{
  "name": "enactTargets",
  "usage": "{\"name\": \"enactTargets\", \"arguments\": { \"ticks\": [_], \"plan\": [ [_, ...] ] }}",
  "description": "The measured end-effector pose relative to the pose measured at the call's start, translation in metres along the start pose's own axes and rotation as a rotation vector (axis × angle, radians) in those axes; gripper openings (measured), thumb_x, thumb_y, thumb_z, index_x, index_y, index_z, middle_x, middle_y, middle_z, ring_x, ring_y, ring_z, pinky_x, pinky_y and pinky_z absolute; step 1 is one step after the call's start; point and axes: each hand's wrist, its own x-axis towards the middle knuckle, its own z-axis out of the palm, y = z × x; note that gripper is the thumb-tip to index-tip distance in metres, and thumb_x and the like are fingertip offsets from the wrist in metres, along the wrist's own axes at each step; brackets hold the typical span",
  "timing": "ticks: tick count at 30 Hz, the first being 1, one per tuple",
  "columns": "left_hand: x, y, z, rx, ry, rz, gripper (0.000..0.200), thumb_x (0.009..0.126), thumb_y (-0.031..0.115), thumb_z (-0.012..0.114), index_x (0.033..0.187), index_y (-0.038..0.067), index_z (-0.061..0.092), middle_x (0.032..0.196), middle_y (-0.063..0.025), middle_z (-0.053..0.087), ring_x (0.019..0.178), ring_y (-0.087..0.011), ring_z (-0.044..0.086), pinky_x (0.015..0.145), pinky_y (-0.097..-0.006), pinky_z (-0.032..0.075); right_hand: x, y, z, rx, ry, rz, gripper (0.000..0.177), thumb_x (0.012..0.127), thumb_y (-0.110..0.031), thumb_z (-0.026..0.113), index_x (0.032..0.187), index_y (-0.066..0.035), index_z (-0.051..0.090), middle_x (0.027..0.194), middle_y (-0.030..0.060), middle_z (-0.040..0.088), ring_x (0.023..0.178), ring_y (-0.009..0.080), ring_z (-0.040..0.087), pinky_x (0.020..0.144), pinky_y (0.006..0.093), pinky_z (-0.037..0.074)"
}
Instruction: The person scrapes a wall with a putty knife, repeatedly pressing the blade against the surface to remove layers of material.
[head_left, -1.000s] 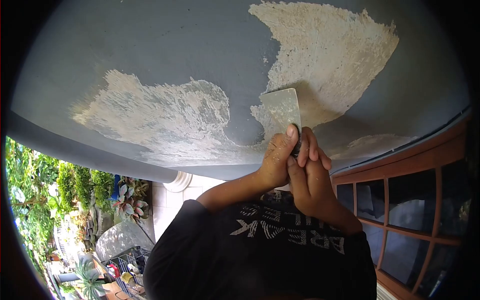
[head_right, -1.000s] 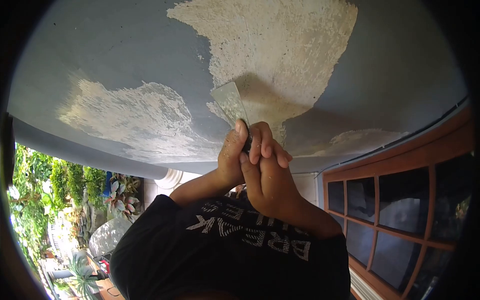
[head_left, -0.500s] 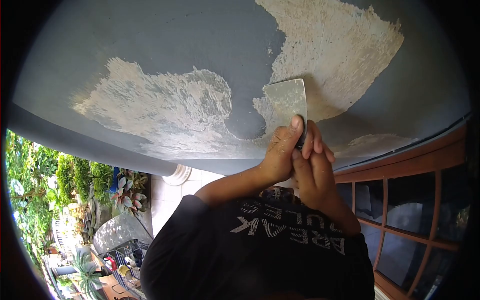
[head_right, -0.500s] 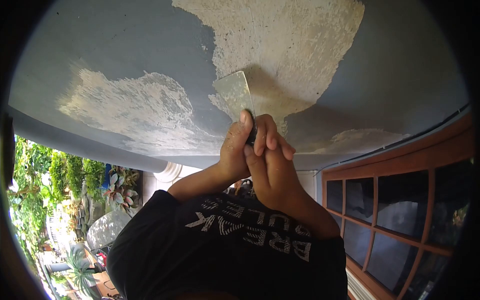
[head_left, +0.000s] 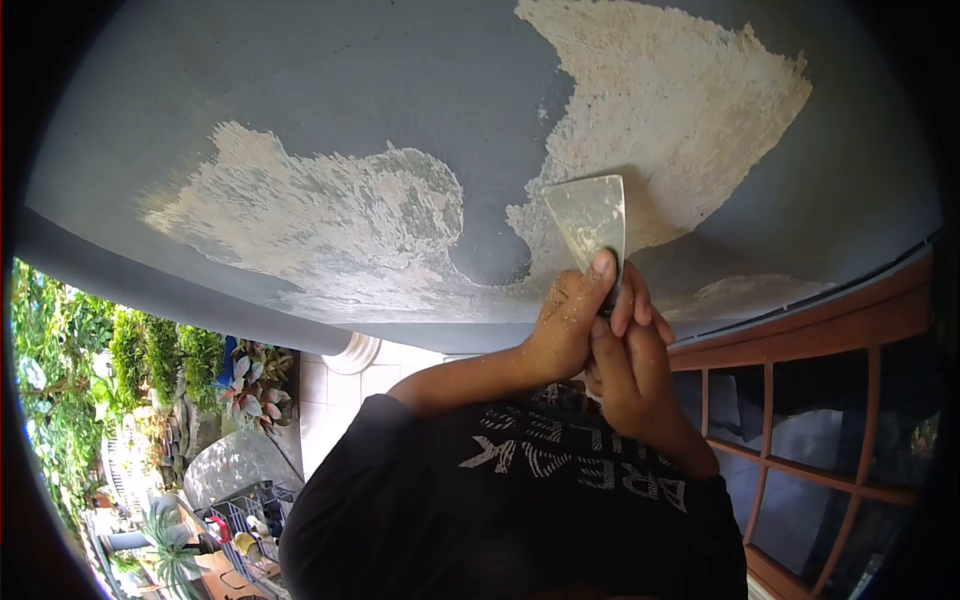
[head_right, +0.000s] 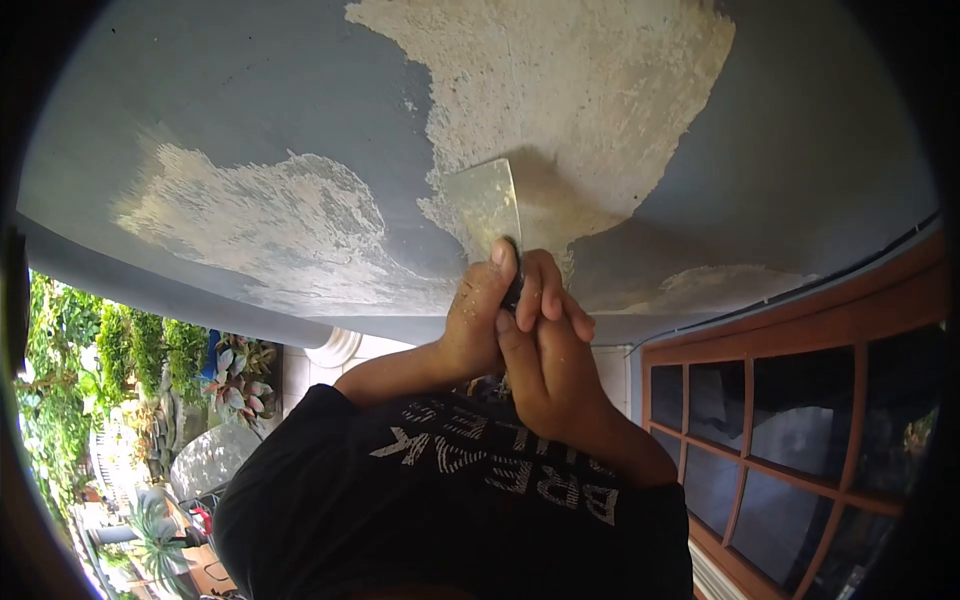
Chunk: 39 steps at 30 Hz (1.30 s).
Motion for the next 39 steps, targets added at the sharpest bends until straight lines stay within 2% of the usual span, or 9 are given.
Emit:
{"name": "enactTargets", "arguments": {
  "ticks": [5,12,22,24,26,27,28,34,39],
  "plan": [
    [0.002,0.008,-0.005,0.058,0.071,-0.046,0.059,0.100,0.047,0.025,0.061,0.005,0.038,0.075,-0.0108,0.049,0.078,-0.0305,0.065,0.078,-0.0388,0.053,0.016,0.015,0.009,-0.235,0.092,-0.357,0.008,0.092,-0.005,0.049,0.093,0.003,0.046,0.088,0.0162,0.052,0.079,0.0217,0.055,0.068,0.0330,0.044],
    [-0.001,0.008,-0.003,-0.056,0.028,-0.018,0.059,0.101,0.045,0.028,0.061,0.003,0.043,0.076,-0.0109,0.053,0.079,-0.0271,0.065,0.071,-0.0318,0.052,0.008,0.013,0.007,-0.119,0.022,-0.229,0.009,0.093,-0.005,0.049,0.096,0.003,0.045,0.090,0.0164,0.052,0.084,0.0209,0.055,0.072,0.0335,0.044],
    [0.001,0.004,-0.001,-0.005,0.020,-0.006,0.059,0.100,0.046,0.027,0.064,0.003,0.044,0.078,-0.0123,0.053,0.079,-0.0283,0.065,0.071,-0.0334,0.052,0.007,0.007,0.006,-0.135,0.074,-0.269,0.008,0.093,-0.005,0.049,0.092,0.003,0.048,0.080,0.0140,0.053,0.072,0.0197,0.056,0.061,0.0333,0.043],
    [0.002,0.006,-0.006,-0.047,0.020,0.021,0.059,0.100,0.047,0.027,0.064,0.003,0.044,0.078,-0.0125,0.054,0.079,-0.0281,0.065,0.071,-0.0332,0.052,0.018,0.018,0.014,-0.222,0.163,-0.479,0.009,0.093,-0.005,0.050,0.091,0.003,0.049,0.081,0.0147,0.053,0.072,0.0209,0.056,0.061,0.0341,0.043],
    [0.007,0.012,-0.016,-0.064,0.130,0.076,0.059,0.100,0.048,0.029,0.065,0.003,0.044,0.078,-0.0119,0.053,0.079,-0.0280,0.065,0.072,-0.0333,0.053,0.026,0.005,0.009,-0.489,0.068,-0.516,0.011,0.092,-0.007,0.051,0.092,0.004,0.050,0.082,0.0165,0.054,0.072,0.0231,0.056,0.062,0.0353,0.043],
    [0.003,0.015,-0.015,-0.004,0.137,0.079,0.059,0.100,0.048,0.027,0.063,0.005,0.041,0.077,-0.0110,0.050,0.078,-0.0298,0.065,0.075,-0.0382,0.053,0.029,0.004,0.011,-0.326,0.011,-0.384,0.012,0.092,-0.007,0.052,0.091,0.004,0.050,0.081,0.0165,0.054,0.072,0.0233,0.056,0.061,0.0353,0.043],
    [0.003,0.019,-0.016,0.065,0.139,0.096,0.059,0.099,0.049,0.025,0.061,0.006,0.038,0.075,-0.0101,0.047,0.078,-0.0315,0.064,0.078,-0.0430,0.052,0.032,0.004,0.012,-0.245,-0.017,-0.380,0.011,0.092,-0.007,0.051,0.092,0.004,0.049,0.079,0.0143,0.054,0.069,0.0204,0.055,0.059,0.0331,0.043],
    [0.001,0.011,-0.007,-0.031,-0.063,-0.097,0.058,0.100,0.045,0.027,0.063,0.003,0.043,0.079,-0.0127,0.052,0.082,-0.0319,0.065,0.079,-0.0409,0.052,0.007,0.020,0.006,-0.075,0.001,-0.232,0.011,0.094,-0.003,0.046,0.102,0.003,0.043,0.075,0.0066,0.053,0.061,0.0073,0.052,0.053,0.0223,0.041],
    [0.002,0.011,-0.019,-0.061,0.003,0.040,0.059,0.101,0.045,0.026,0.063,0.003,0.043,0.078,-0.0120,0.052,0.081,-0.0285,0.065,0.076,-0.0364,0.053,0.021,0.012,0.011,-0.262,-0.007,-0.329,0.012,0.093,-0.005,0.049,0.101,0.004,0.046,0.084,0.0133,0.054,0.073,0.0172,0.056,0.063,0.0306,0.045]
  ]
}}
